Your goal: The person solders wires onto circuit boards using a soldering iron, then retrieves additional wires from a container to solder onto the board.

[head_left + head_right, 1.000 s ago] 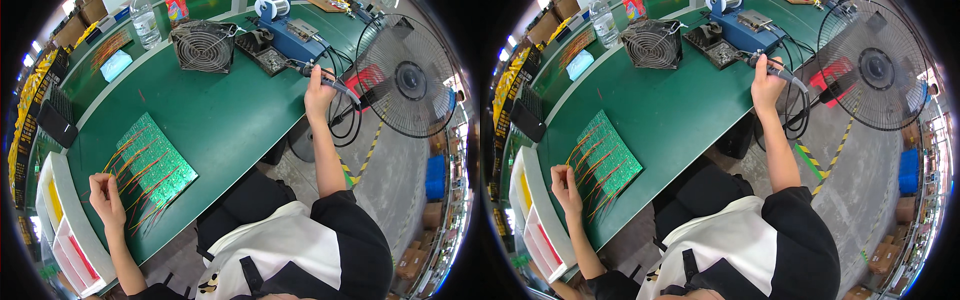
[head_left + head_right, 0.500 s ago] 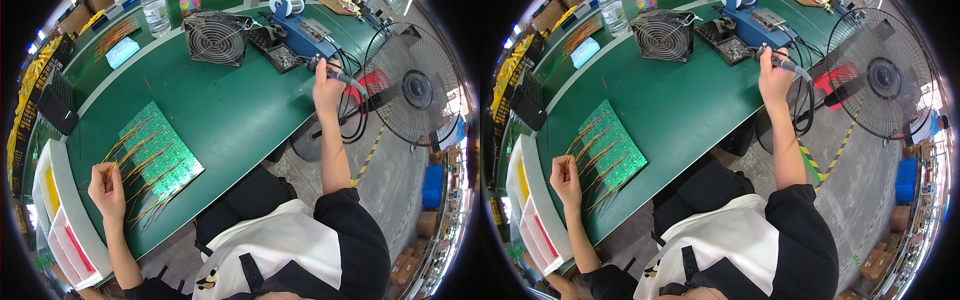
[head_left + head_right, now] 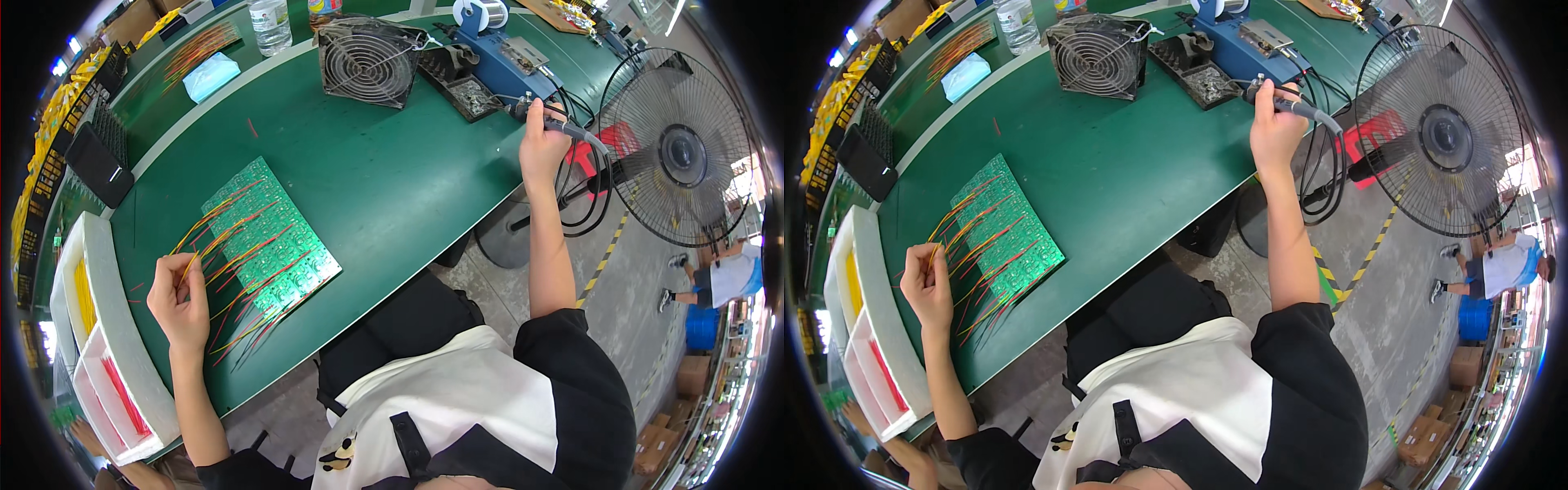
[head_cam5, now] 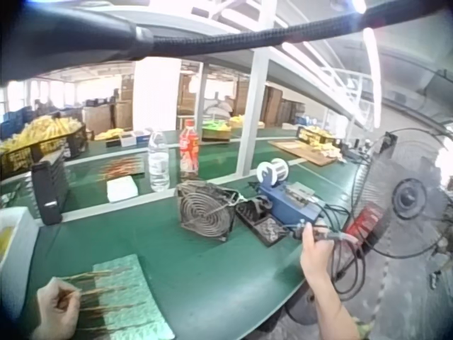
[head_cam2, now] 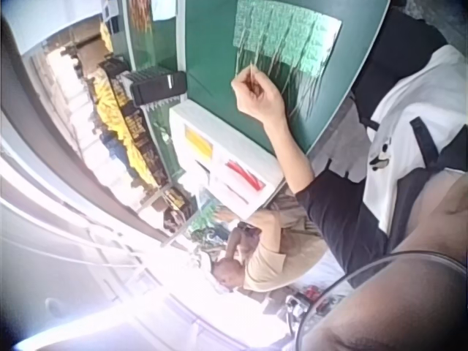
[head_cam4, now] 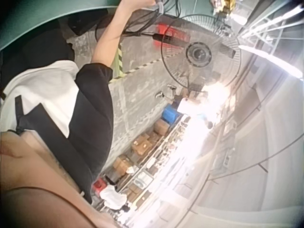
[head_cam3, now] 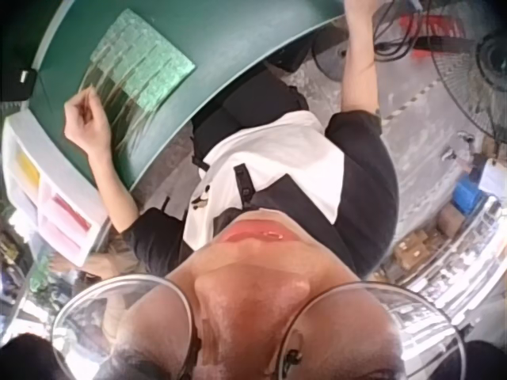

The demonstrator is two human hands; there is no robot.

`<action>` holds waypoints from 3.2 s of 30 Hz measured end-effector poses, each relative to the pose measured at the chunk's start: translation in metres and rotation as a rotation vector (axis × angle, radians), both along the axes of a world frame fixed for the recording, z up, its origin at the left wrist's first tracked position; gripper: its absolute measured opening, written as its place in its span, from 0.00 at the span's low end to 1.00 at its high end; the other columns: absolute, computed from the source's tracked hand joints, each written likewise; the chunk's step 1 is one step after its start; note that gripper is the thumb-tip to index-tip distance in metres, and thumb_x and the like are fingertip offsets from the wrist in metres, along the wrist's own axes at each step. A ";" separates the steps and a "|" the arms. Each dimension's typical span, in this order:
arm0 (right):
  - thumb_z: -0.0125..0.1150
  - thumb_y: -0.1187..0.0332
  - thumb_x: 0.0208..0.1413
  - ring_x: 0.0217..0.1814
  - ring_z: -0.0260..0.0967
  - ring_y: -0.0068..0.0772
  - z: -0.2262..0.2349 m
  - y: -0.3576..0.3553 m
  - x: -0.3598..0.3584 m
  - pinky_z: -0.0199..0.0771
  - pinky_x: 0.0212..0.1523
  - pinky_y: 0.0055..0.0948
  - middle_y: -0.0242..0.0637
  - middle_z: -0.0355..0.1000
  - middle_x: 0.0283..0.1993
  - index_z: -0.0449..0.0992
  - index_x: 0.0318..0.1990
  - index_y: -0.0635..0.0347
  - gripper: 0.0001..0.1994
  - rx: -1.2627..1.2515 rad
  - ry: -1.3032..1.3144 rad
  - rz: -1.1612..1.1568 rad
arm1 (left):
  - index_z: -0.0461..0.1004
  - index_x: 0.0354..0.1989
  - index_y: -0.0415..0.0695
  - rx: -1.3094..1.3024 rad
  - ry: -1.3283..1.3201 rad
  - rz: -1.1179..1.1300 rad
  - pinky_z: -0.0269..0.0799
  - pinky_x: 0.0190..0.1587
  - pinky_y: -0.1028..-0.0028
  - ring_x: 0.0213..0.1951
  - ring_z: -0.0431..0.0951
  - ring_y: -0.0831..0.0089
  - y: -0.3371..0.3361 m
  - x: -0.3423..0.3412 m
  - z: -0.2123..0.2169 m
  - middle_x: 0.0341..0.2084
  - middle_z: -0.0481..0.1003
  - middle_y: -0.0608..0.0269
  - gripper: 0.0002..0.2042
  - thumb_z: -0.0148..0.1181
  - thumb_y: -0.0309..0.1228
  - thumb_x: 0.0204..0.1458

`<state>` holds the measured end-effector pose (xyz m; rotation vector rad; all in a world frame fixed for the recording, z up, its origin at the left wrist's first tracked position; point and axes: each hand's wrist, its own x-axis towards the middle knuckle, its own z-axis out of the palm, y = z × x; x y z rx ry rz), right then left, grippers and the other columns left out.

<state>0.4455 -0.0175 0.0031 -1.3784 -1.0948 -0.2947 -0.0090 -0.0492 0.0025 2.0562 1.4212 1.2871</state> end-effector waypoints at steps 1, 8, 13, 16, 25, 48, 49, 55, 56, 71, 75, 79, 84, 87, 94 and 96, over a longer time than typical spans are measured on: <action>0.54 0.69 0.53 0.19 0.59 0.21 0.000 0.000 0.001 0.58 0.22 0.22 0.31 0.63 0.17 0.71 0.22 0.68 0.11 0.031 -0.011 0.010 | 0.67 0.28 0.35 0.002 -0.009 -0.002 0.56 0.21 0.89 0.21 0.62 0.89 0.000 0.000 0.000 0.21 0.66 0.68 0.02 0.52 0.17 0.50; 0.54 0.70 0.53 0.20 0.60 0.21 0.003 -0.001 0.001 0.59 0.23 0.23 0.32 0.64 0.18 0.71 0.22 0.69 0.12 -0.042 0.021 -0.009 | 0.67 0.29 0.34 -0.011 -0.001 -0.013 0.57 0.21 0.89 0.21 0.62 0.89 -0.001 0.000 0.000 0.21 0.66 0.68 0.01 0.52 0.17 0.50; 0.54 0.69 0.53 0.19 0.59 0.21 -0.003 0.005 0.006 0.58 0.22 0.23 0.32 0.63 0.17 0.70 0.23 0.69 0.12 0.019 -0.021 0.000 | 0.67 0.29 0.34 -0.009 0.020 -0.023 0.58 0.22 0.89 0.21 0.62 0.89 -0.001 0.000 0.001 0.20 0.66 0.68 0.01 0.52 0.17 0.50; 0.55 0.69 0.53 0.18 0.59 0.21 -0.001 0.004 0.004 0.58 0.22 0.23 0.31 0.63 0.16 0.70 0.23 0.69 0.12 -0.039 0.014 -0.021 | 0.67 0.29 0.35 -0.015 0.030 -0.015 0.58 0.22 0.89 0.21 0.62 0.88 -0.001 0.000 0.001 0.20 0.65 0.68 0.01 0.52 0.17 0.49; 0.55 0.68 0.53 0.19 0.59 0.21 -0.003 0.000 0.007 0.58 0.22 0.24 0.32 0.63 0.16 0.69 0.23 0.68 0.12 -0.028 -0.001 -0.044 | 0.67 0.29 0.35 -0.006 0.039 -0.015 0.60 0.22 0.89 0.21 0.63 0.88 -0.001 0.001 0.002 0.20 0.66 0.67 0.02 0.52 0.17 0.49; 0.53 0.64 0.54 0.22 0.57 0.19 -0.018 0.007 0.033 0.58 0.25 0.23 0.28 0.61 0.17 0.66 0.22 0.65 0.14 0.013 0.304 0.050 | 0.73 0.29 0.36 0.080 0.202 -0.105 0.60 0.21 0.79 0.21 0.66 0.76 -0.006 0.013 0.016 0.21 0.68 0.61 0.04 0.53 0.16 0.46; 0.53 0.64 0.54 0.22 0.57 0.19 -0.020 0.007 0.036 0.58 0.25 0.23 0.28 0.61 0.17 0.67 0.22 0.66 0.14 -0.003 0.230 0.012 | 0.73 0.30 0.37 0.108 0.215 -0.126 0.60 0.21 0.78 0.21 0.67 0.75 -0.006 0.013 0.016 0.21 0.68 0.61 0.05 0.54 0.16 0.45; 0.53 0.64 0.54 0.21 0.59 0.23 -0.018 0.007 0.025 0.59 0.25 0.26 0.32 0.63 0.17 0.68 0.23 0.67 0.14 -0.023 0.174 -0.034 | 0.74 0.30 0.37 0.134 0.231 -0.120 0.60 0.22 0.77 0.21 0.68 0.73 -0.004 0.012 0.015 0.20 0.68 0.60 0.05 0.54 0.16 0.44; 0.53 0.64 0.54 0.21 0.59 0.23 -0.018 0.007 0.025 0.59 0.25 0.26 0.32 0.63 0.17 0.68 0.23 0.67 0.14 -0.022 0.175 -0.032 | 0.74 0.30 0.37 0.135 0.232 -0.119 0.60 0.22 0.77 0.21 0.68 0.73 -0.004 0.013 0.015 0.20 0.68 0.60 0.05 0.54 0.16 0.44; 0.54 0.65 0.53 0.21 0.58 0.23 -0.022 0.009 0.025 0.59 0.25 0.25 0.32 0.62 0.17 0.69 0.23 0.68 0.14 -0.012 0.176 -0.026 | 0.74 0.30 0.37 0.121 0.225 -0.111 0.61 0.22 0.77 0.21 0.68 0.72 -0.003 0.013 0.014 0.21 0.69 0.59 0.05 0.54 0.17 0.45; 0.54 0.65 0.53 0.21 0.59 0.23 -0.019 0.008 0.021 0.59 0.25 0.25 0.33 0.63 0.17 0.69 0.23 0.68 0.14 -0.030 0.194 -0.036 | 0.74 0.30 0.37 0.123 0.222 -0.115 0.62 0.22 0.76 0.21 0.69 0.72 -0.003 0.013 0.014 0.21 0.69 0.59 0.05 0.54 0.16 0.44; 0.54 0.65 0.54 0.21 0.58 0.22 -0.020 0.008 0.023 0.59 0.25 0.25 0.32 0.63 0.17 0.69 0.24 0.68 0.13 -0.017 0.198 -0.024 | 0.74 0.30 0.37 0.123 0.221 -0.121 0.62 0.22 0.77 0.21 0.69 0.72 -0.004 0.013 0.015 0.21 0.70 0.59 0.05 0.54 0.16 0.44; 0.53 0.65 0.54 0.21 0.57 0.21 -0.016 0.005 0.020 0.57 0.24 0.25 0.30 0.61 0.17 0.68 0.23 0.67 0.13 -0.021 0.193 -0.025 | 0.74 0.30 0.37 0.126 0.223 -0.144 0.62 0.22 0.77 0.20 0.69 0.73 -0.004 0.012 0.014 0.20 0.69 0.59 0.06 0.54 0.16 0.44; 0.53 0.65 0.54 0.20 0.56 0.19 -0.015 0.005 0.021 0.56 0.22 0.23 0.28 0.61 0.17 0.67 0.22 0.66 0.14 -0.001 0.208 -0.012 | 0.74 0.31 0.37 0.075 0.228 -0.137 0.60 0.21 0.77 0.19 0.67 0.73 -0.005 0.010 0.014 0.19 0.68 0.59 0.06 0.54 0.17 0.45; 0.52 0.67 0.56 0.12 0.45 0.12 0.003 -0.002 0.007 0.43 0.13 0.19 0.22 0.52 0.14 0.61 0.24 0.58 0.11 0.165 0.666 0.362 | 0.73 0.35 0.36 0.061 0.171 -0.162 0.59 0.22 0.77 0.18 0.66 0.75 -0.004 0.011 0.014 0.17 0.68 0.61 0.07 0.50 0.18 0.48; 0.51 0.67 0.56 0.11 0.41 0.12 0.005 -0.002 0.006 0.40 0.13 0.20 0.20 0.48 0.13 0.59 0.24 0.56 0.11 0.184 0.715 0.372 | 0.72 0.34 0.36 0.014 0.157 -0.173 0.59 0.23 0.79 0.20 0.66 0.77 -0.005 0.014 0.013 0.18 0.68 0.62 0.06 0.49 0.18 0.50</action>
